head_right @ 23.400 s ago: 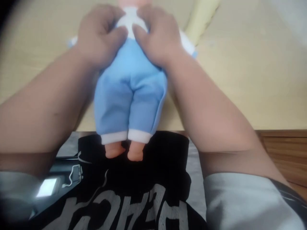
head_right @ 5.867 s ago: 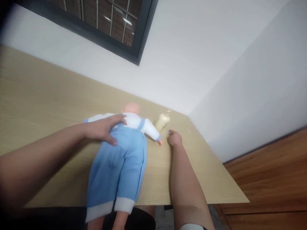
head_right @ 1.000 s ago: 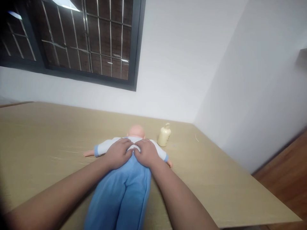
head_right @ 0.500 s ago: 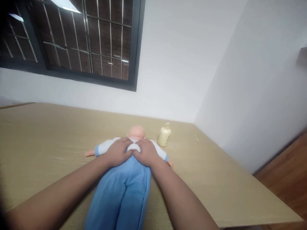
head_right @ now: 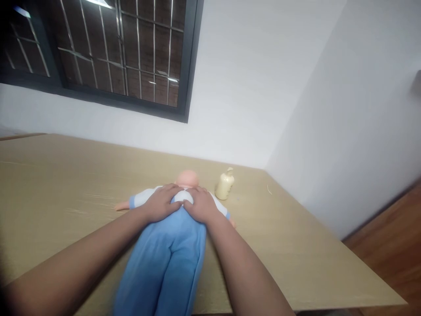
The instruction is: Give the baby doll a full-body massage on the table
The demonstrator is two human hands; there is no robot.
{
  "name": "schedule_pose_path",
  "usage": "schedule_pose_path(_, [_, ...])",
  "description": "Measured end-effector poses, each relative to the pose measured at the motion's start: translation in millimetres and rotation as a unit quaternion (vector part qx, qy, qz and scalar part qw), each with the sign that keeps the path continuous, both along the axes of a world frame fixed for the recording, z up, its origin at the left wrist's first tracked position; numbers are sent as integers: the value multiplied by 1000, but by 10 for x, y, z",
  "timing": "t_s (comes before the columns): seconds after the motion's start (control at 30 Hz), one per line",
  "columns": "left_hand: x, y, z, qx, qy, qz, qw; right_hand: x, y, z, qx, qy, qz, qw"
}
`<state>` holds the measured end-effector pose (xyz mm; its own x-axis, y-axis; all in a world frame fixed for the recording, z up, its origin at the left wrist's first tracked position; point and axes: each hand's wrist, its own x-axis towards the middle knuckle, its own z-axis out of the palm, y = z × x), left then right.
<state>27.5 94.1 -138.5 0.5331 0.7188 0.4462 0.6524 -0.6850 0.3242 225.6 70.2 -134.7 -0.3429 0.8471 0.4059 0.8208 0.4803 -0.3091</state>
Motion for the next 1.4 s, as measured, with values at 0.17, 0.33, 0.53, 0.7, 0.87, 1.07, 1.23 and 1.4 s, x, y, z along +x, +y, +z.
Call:
schedule_pose_path(0.17, [-14, 33, -13, -6, -8, -6, 1000, 29, 52, -48, 10, 23, 2, 1000])
schedule_pose_path(0.33, [-53, 6, -131, 31, -61, 13, 998, 68, 18, -182, 112, 97, -16, 989])
schedule_pose_path(0.53, [-174, -52, 28, 36, -21, 144, 989, 89, -127, 6, 90, 36, -140, 985])
schedule_pose_path(0.7, [-286, -35, 118, -108, 70, 204, 970, 136, -214, 80, -26, -40, -199, 979])
schedule_pose_path(0.87, [-251, -18, -13, -124, 43, 194, 972, 54, -249, -96, -67, -4, -130, 989])
schedule_pose_path(1.07, [-178, 113, -214, -198, -118, 186, 955, -133, -232, -221, -143, 82, -106, 981])
schedule_pose_path(1.23, [-114, 45, -154, -319, -342, 107, 877, -184, -178, -309, -90, 158, -118, 976])
schedule_pose_path(1.4, [-65, -111, -14, -260, -391, 67, 881, -154, -173, -309, -34, 213, -99, 972])
